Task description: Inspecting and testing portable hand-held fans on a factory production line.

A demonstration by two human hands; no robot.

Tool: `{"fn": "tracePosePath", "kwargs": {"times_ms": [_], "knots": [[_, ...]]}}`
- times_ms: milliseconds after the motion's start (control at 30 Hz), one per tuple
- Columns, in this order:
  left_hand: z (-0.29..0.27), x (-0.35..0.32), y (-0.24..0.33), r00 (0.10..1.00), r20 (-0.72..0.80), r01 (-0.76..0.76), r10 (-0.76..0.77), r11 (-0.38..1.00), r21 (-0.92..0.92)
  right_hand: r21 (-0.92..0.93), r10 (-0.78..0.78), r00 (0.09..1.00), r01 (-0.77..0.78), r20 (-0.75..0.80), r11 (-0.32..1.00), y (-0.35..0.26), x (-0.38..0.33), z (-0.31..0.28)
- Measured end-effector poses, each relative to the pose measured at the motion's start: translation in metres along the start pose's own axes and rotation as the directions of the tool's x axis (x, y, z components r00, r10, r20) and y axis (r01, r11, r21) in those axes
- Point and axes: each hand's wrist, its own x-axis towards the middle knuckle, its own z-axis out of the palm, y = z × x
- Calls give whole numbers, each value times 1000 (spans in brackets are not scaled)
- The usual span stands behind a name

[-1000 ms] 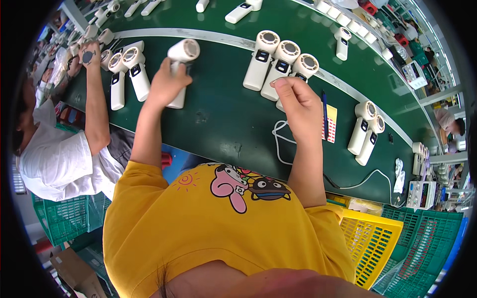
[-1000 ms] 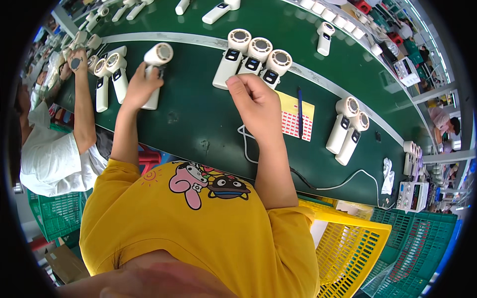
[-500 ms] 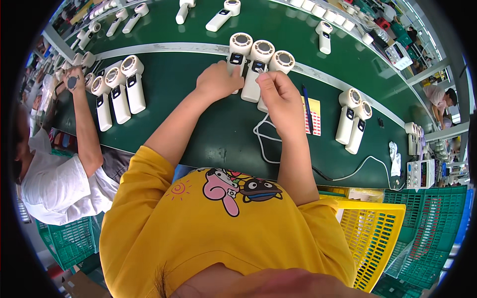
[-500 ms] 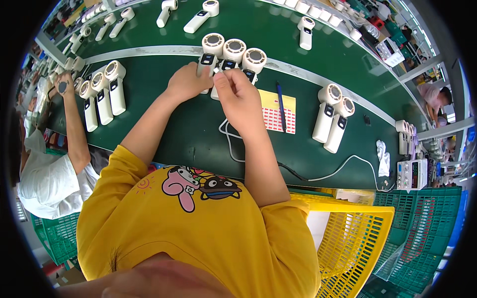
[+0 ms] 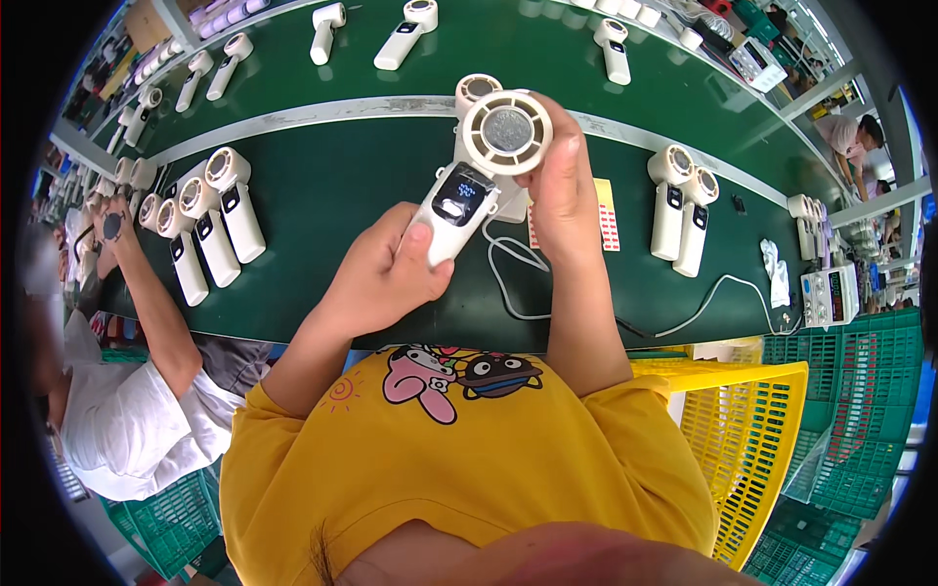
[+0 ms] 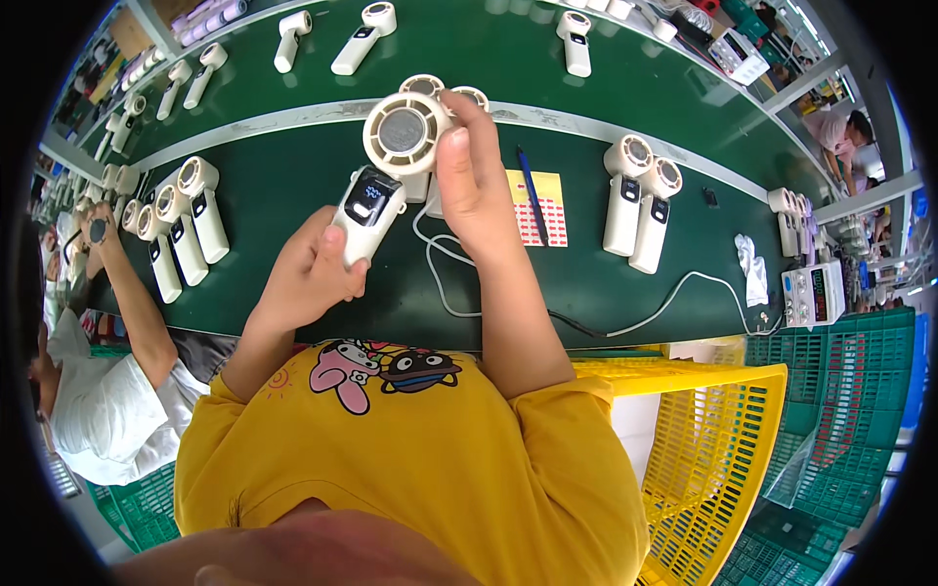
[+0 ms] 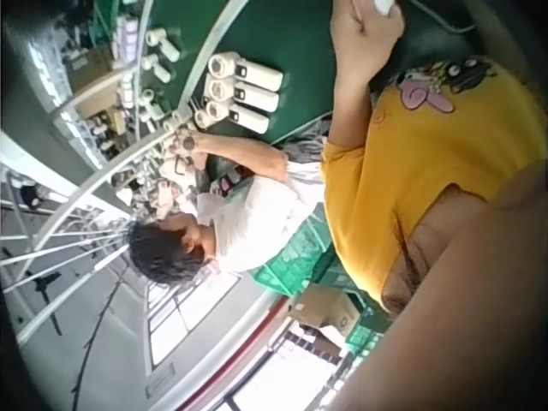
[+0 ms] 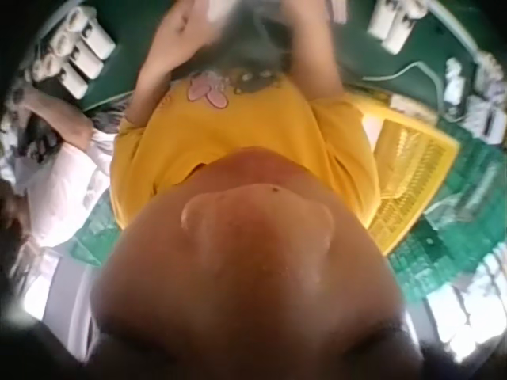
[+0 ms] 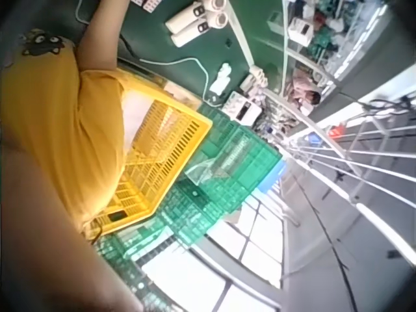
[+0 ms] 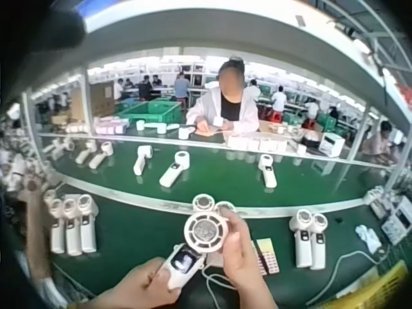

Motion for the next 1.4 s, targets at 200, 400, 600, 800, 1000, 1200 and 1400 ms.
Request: {"fn": "tracePosePath", "kwargs": {"times_ms": [200, 400, 600, 800, 1000, 1200, 1400], "knots": [[3, -6, 3, 889, 38, -432, 456, 809, 398, 263, 343, 935, -308, -96, 914, -33, -7, 22], [6, -8, -6, 889, 96, -457, 448, 883, 112, 187, 184, 983, -184, 15, 965, -39, -16, 19], [-5, -16, 3, 930, 339, 161, 142, 672, -723, 95, -105, 969, 85, 224, 992, -22, -18, 22], [-87, -20, 32, 906, -292, -380, 305, 290, -878, -225, 301, 925, -250, 232, 942, -40, -18, 19], [-96, -59, 45, 552, -290, -787, 782, 373, -492, -280, 290, 930, -223, 228, 934, -24, -19, 23], [-81, -54, 65, 479, -226, -822, 848, 344, -453, -464, 437, 872, -300, 222, 833, -29, -20, 15], [-64, -42, 79, 385, -402, -862, 831, 168, -479, -444, 425, 879, -299, 216, 845, -28, -17, 22]]}}
